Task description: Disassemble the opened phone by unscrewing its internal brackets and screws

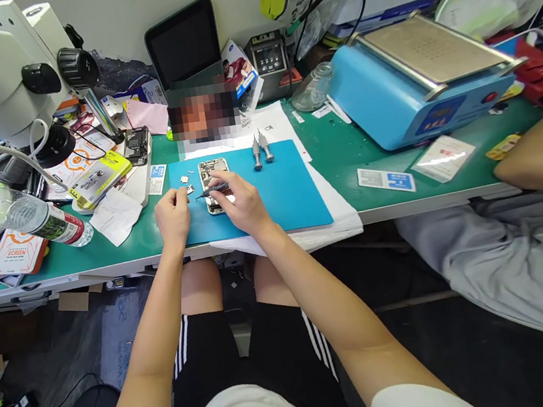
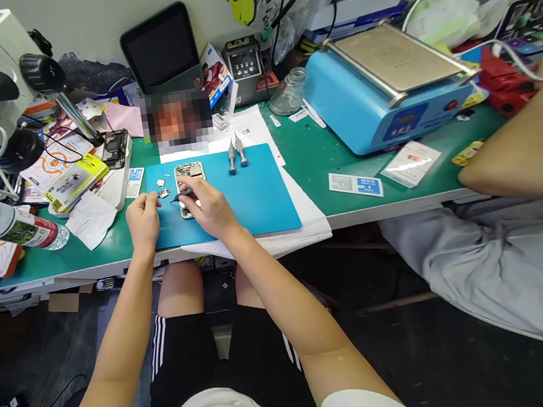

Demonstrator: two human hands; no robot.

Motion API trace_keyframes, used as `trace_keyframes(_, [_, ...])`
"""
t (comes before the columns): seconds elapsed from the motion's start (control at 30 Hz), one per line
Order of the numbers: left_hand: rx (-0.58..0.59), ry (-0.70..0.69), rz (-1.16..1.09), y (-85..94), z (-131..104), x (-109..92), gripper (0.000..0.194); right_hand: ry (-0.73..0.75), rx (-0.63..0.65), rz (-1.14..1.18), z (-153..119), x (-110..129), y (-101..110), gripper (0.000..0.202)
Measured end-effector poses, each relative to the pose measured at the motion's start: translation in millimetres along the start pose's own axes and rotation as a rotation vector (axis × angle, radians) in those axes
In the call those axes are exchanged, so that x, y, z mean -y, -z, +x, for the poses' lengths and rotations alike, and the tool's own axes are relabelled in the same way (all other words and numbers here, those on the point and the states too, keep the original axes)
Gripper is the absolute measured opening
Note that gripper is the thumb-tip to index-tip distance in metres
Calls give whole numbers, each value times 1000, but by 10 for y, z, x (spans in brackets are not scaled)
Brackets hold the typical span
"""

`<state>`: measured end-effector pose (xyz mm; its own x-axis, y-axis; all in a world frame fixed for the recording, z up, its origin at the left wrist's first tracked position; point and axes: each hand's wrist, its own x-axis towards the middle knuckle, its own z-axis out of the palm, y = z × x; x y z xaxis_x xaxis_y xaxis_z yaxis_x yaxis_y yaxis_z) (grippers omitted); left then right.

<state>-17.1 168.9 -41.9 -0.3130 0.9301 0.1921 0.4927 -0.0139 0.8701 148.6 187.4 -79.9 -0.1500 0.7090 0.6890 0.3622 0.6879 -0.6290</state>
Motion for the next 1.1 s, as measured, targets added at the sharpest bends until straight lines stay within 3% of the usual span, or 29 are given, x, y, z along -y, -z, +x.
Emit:
trace_keyframes(0.33, [9, -10, 25, -11, -4, 10, 39, -27, -38, 52, -4, -8, 5, 32])
trace_keyframes(0.6, [41, -44, 81, -13, -14, 30, 33, -153, -234, 151, -19, 2, 32, 44])
trace_keyframes(0.77, [188, -148, 132, -31, -30, 31, 14, -179, -321, 199, -33, -68, 41, 47])
trace_keyframes(1.1, [364, -292, 250, -64, -38, 75, 23, -168, -291, 168, -31, -103, 38, 44])
